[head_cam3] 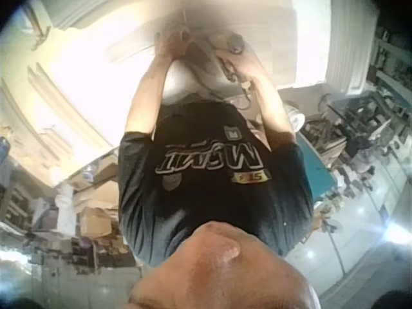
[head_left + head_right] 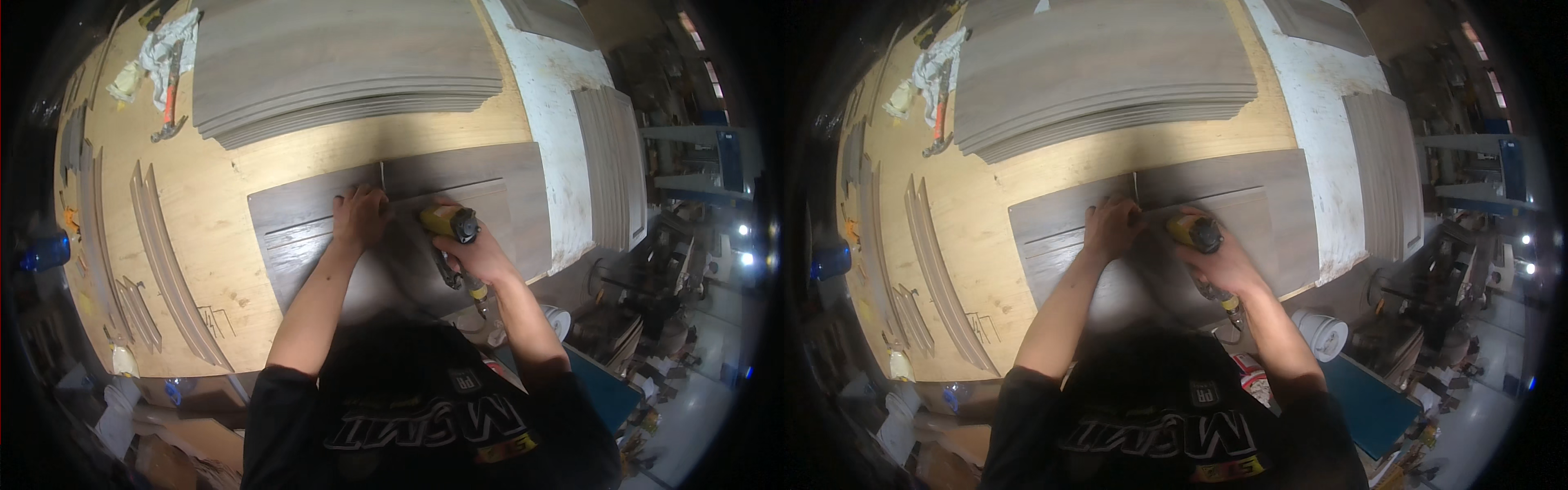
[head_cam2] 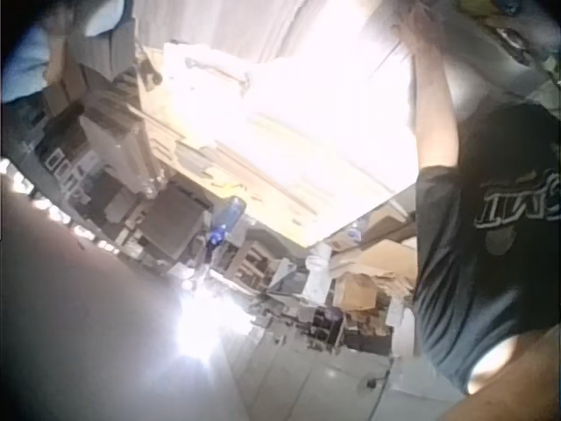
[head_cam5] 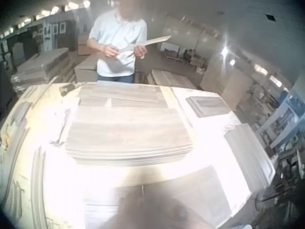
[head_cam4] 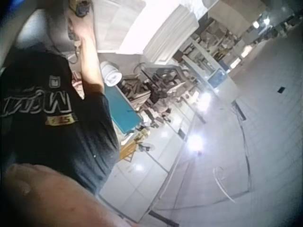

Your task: Assembling wooden panels for furniture using a pneumatic nail gun and a hammer.

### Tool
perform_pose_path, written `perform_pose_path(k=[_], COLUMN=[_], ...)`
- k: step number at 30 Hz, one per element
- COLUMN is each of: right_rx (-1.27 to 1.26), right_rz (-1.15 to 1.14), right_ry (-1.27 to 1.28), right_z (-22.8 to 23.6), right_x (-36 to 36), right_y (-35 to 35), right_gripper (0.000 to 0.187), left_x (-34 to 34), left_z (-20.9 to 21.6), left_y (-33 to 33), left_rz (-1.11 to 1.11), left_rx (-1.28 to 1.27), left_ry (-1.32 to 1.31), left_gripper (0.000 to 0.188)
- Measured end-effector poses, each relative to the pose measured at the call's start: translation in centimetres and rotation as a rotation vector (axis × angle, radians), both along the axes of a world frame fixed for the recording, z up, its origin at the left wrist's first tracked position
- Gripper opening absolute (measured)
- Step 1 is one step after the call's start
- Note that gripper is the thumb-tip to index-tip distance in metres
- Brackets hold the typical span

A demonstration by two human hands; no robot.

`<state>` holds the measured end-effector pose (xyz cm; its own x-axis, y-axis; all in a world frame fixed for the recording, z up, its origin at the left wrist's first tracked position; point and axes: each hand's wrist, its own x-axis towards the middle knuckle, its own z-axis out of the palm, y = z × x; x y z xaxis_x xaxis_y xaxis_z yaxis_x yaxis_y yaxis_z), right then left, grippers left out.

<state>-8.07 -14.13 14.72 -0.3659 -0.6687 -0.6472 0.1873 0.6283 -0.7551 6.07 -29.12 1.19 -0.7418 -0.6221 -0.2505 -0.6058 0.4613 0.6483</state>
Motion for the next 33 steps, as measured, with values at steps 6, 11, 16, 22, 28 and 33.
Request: perform_pose_path(k=[6,11,16,22,28,33], right_rx=[0.102,0.136,0.148,0.063,0.097,0.221], right_rz=[0.047,0.048,0.05,0.015,-0.237,-0.253], right_ry=[-0.002,0.027,0.046,-0.047,0.241,0.813], right_z=[-0.8,-0.9,-0.6,-1.2,0.7,-7.9], right_x=[-0.2,-0.2,0.1,-0.4,-6.7,-17.7], right_y=[-3.4,-3.9,-3.7,-2.8,3.8,13.4], right_gripper=[0.067,0.066,0.066,0.068,0.065,0.073], left_x=[0.2,0.4,0.2,0.5,7.3,19.2], left_z=[-0.8,-0.5,-0.1,-0.9,0.8,1.0], left_y=[-0.2,-0.1,0.0,0.0,3.0,5.5], left_rz=[0.011,0.021,0.013,-0.024,0.234,0.66], left_rx=[-0.054,-0.038,-0.006,-0.07,-0.372,-0.272], left_ry=[0.076,0.082,0.108,0.091,0.196,0.034], left_gripper=[0.025,0.024,0.024,0.027,0.047,0.057])
